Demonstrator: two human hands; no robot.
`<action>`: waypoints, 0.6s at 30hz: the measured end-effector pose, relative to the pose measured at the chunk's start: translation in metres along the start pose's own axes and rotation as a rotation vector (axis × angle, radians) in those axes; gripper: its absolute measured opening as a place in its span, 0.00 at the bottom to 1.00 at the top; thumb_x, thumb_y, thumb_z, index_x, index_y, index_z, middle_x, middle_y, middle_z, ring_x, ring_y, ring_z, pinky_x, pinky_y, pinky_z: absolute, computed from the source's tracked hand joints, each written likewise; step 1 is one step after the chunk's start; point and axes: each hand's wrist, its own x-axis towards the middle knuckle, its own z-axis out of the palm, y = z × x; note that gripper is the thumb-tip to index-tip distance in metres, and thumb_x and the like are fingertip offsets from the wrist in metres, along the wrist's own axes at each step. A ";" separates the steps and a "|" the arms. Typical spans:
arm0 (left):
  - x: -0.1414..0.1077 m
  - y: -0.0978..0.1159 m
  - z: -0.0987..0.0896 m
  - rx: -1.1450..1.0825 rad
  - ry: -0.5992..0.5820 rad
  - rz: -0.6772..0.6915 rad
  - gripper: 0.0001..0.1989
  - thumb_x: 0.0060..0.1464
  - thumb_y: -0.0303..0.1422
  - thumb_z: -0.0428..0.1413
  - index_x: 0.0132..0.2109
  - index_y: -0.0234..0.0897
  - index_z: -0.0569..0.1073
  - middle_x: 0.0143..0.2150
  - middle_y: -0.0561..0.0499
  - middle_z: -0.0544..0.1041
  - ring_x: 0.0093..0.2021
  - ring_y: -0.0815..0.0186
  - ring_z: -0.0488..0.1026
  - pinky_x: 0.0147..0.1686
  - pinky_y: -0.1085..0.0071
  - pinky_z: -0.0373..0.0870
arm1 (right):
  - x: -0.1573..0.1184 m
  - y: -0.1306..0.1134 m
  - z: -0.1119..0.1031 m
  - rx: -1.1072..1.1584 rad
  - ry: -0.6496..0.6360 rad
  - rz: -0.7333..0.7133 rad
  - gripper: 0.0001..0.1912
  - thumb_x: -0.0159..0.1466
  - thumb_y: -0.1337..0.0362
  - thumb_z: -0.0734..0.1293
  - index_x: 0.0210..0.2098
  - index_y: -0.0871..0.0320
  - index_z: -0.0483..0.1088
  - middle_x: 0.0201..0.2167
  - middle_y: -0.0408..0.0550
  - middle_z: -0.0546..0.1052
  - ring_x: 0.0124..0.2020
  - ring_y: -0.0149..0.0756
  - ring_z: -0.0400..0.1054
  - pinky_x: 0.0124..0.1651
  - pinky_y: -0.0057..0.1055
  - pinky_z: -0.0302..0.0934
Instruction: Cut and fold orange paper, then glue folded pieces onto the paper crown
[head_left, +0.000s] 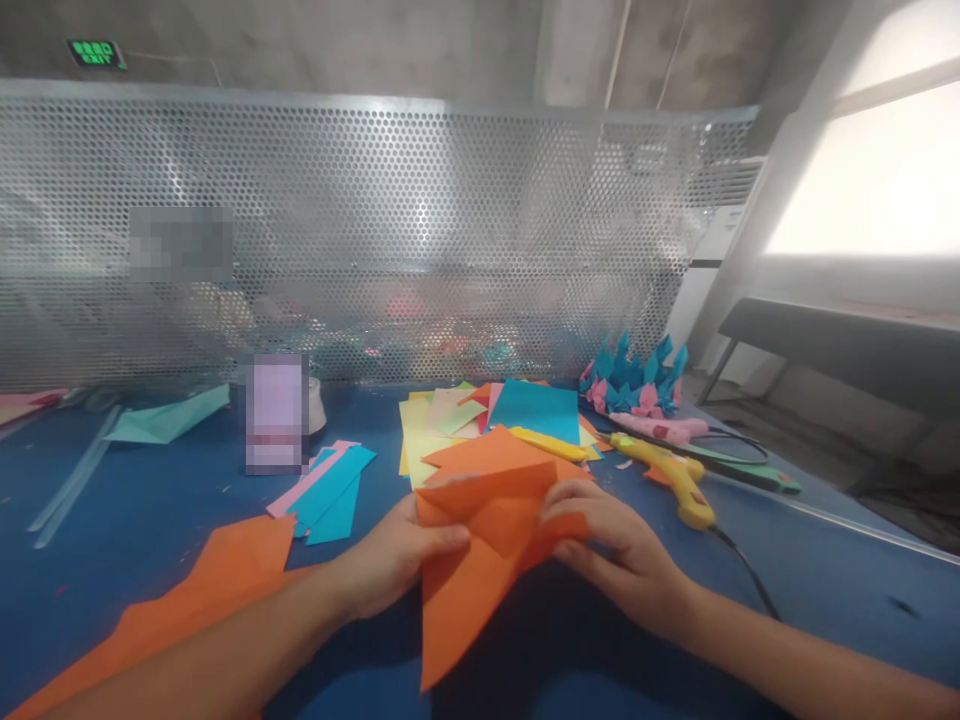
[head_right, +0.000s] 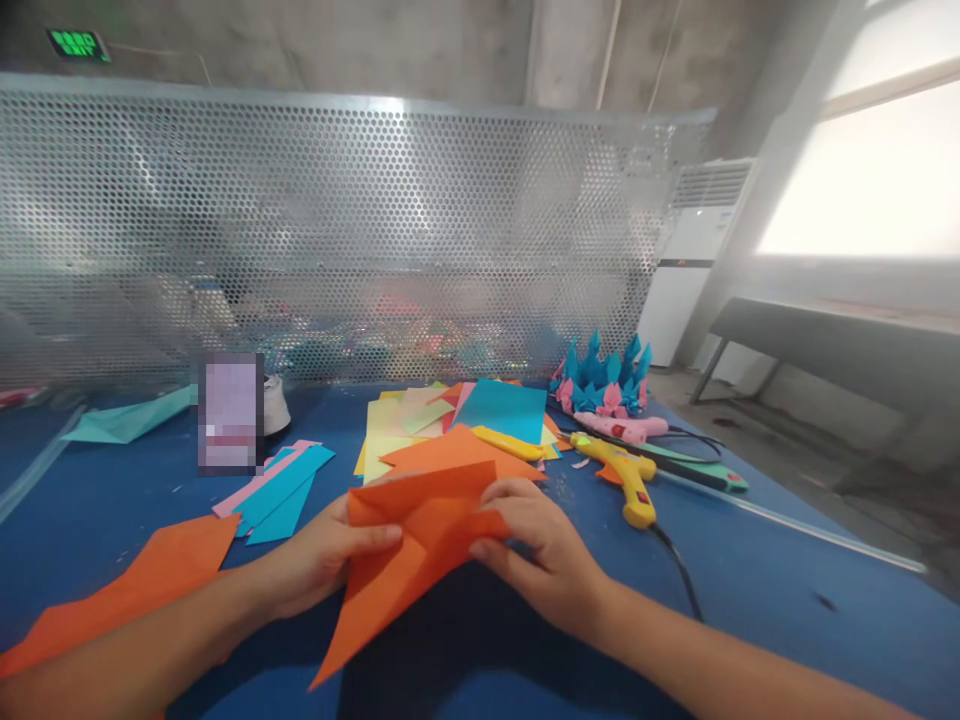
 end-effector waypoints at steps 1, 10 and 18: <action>0.000 0.000 -0.001 0.031 -0.029 0.012 0.25 0.43 0.25 0.62 0.51 0.40 0.72 0.50 0.46 0.75 0.42 0.63 0.75 0.44 0.69 0.67 | -0.001 0.001 0.001 0.014 0.004 0.073 0.10 0.65 0.61 0.61 0.34 0.57 0.72 0.30 0.48 0.77 0.35 0.34 0.71 0.39 0.29 0.67; -0.007 0.008 0.002 0.053 -0.137 -0.028 0.20 0.50 0.46 0.57 0.45 0.37 0.74 0.46 0.44 0.74 0.45 0.59 0.71 0.40 0.70 0.66 | -0.004 0.002 0.006 -0.010 0.014 0.321 0.08 0.62 0.62 0.63 0.35 0.57 0.73 0.31 0.47 0.78 0.30 0.34 0.72 0.33 0.29 0.67; -0.003 -0.008 0.008 0.353 -0.183 0.032 0.24 0.43 0.32 0.63 0.49 0.41 0.68 0.40 0.49 0.74 0.40 0.62 0.73 0.42 0.65 0.67 | -0.009 -0.007 0.005 -0.097 0.055 0.076 0.06 0.63 0.67 0.61 0.35 0.56 0.70 0.29 0.45 0.77 0.30 0.31 0.71 0.33 0.25 0.64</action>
